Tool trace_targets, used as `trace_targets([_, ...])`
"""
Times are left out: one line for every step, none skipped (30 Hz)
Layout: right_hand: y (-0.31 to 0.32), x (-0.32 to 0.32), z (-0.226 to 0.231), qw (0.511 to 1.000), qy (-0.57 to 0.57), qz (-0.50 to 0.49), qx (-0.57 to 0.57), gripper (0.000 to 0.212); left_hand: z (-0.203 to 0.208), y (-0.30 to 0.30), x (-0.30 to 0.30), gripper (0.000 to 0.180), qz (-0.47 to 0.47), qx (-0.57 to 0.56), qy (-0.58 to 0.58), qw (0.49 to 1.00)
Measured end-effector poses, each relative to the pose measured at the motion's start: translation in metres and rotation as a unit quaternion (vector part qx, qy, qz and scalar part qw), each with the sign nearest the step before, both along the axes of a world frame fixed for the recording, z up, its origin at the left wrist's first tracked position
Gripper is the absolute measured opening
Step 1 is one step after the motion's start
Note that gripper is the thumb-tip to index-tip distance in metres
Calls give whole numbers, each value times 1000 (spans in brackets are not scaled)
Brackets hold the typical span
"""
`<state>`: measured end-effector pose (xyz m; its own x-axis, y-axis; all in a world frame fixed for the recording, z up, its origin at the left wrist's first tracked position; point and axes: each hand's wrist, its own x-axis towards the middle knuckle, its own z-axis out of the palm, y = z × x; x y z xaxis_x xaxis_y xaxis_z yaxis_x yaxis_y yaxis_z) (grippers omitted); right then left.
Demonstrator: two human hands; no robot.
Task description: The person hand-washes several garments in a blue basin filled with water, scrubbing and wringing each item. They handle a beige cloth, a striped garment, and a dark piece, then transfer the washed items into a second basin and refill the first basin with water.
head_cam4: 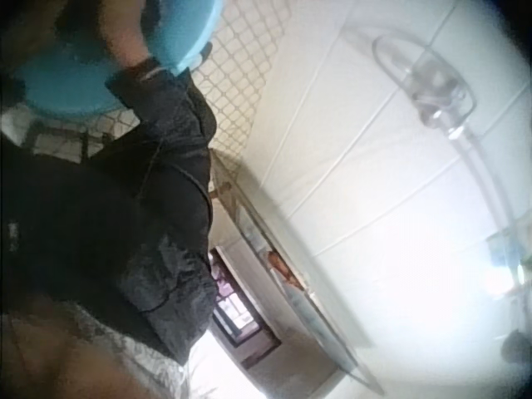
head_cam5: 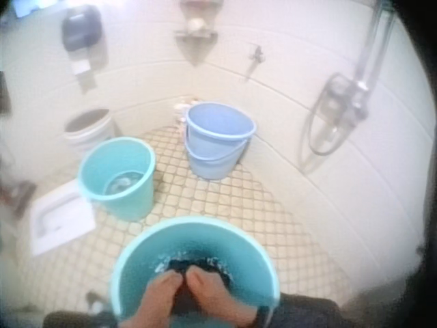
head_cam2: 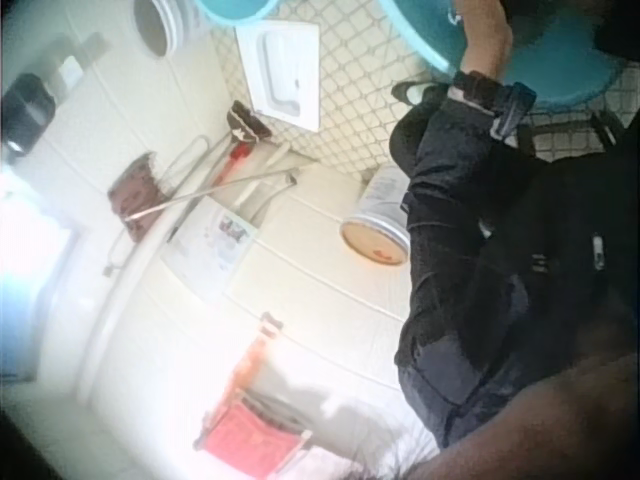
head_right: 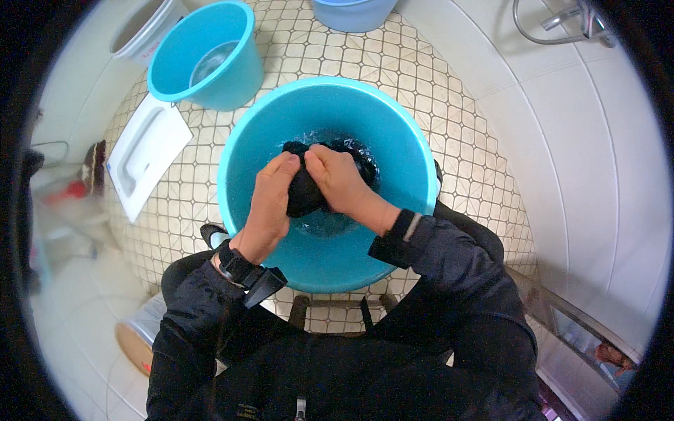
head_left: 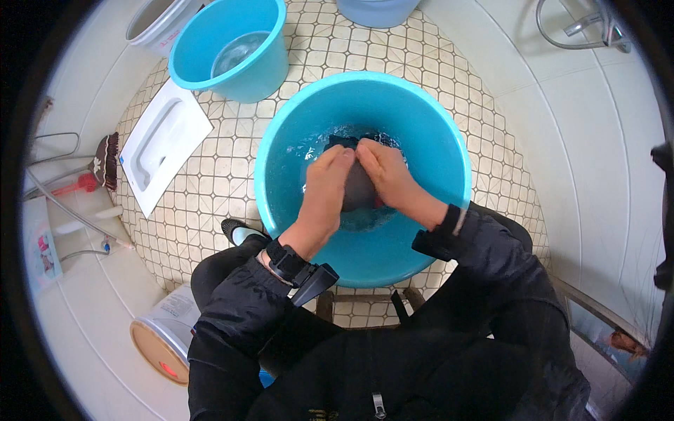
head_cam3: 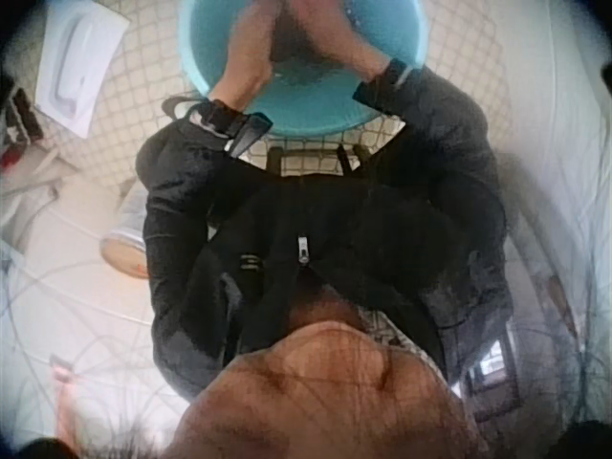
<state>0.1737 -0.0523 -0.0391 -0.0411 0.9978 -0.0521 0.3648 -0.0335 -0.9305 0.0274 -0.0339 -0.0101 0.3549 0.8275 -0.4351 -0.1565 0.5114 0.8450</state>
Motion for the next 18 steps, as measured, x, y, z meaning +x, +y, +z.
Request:
trace_targets([3, 3, -1, 999, 23, 3, -28, 38, 1, 2, 0, 19, -33, 91, 82, 992])
trace_targets([3, 6, 1, 997, 45, 7, -57, 39, 1, 3, -1, 18, -80, 166, 77, 980])
trace_targets([5, 7, 4, 990, 57, 16, -129, 41, 1, 2, -1, 17, -101, 226, 96, 964])
trace_targets([3, 11, 9, 922, 277, 20, -270, 45, 2, 0, 0, 16, -129, 301, 105, 939])
trace_targets([5, 12, 14, 901, 297, -1, -316, 44, 1, -2, 0, 11, -196, 307, 125, 923])
trace_targets([5, 14, 18, 877, 315, -23, -361, 44, 0, -5, 3, 15, -250, 354, 155, 888])
trace_targets([5, 15, 21, 836, 370, -51, -403, 43, -1, -9, 3, 19, -283, 354, 158, 878])
trace_targets([5, 17, 23, 837, 349, -59, -418, 46, -3, -14, 4, 27, -298, 368, 141, 869])
trace_targets([4, 19, 23, 842, 316, -109, -424, 50, -5, -17, 4, 31, -314, 363, 133, 867])
trace_targets([5, 19, 20, 841, 292, -144, -432, 57, -8, -19, 4, 36, -327, 362, 118, 865])
trace_targets([3, 21, 16, 862, 270, -156, -399, 65, -12, -21, 4, 41, -354, 349, 105, 861])
trace_targets([4, 22, 11, 862, 267, -170, -395, 63, -16, -20, 3, 43, -352, 313, 87, 878])
trace_targets([3, 23, 6, 860, 287, -155, -393, 62, -21, -18, 1, 46, -365, 265, 72, 890])
trace_targets([4, 23, 0, 855, 295, -154, -398, 62, -25, -15, 1, 48, -373, 225, 48, 899])
trace_targets([4, 23, -3, 888, 166, -180, -390, 57, -30, -12, 2, 45, -327, 81, 2, 941])
trace_targets([4, 22, -5, 918, 149, -128, -345, 55, -34, -8, 4, 39, -228, -76, 1, 971])
trace_targets([4, 20, -4, 943, 125, -91, -293, 53, -38, -3, 3, 47, -140, -180, -28, 973])
trace_targets([3, 17, -1, 961, 81, -70, -256, 51, -41, 3, -1, 56, -40, -281, -61, 957])
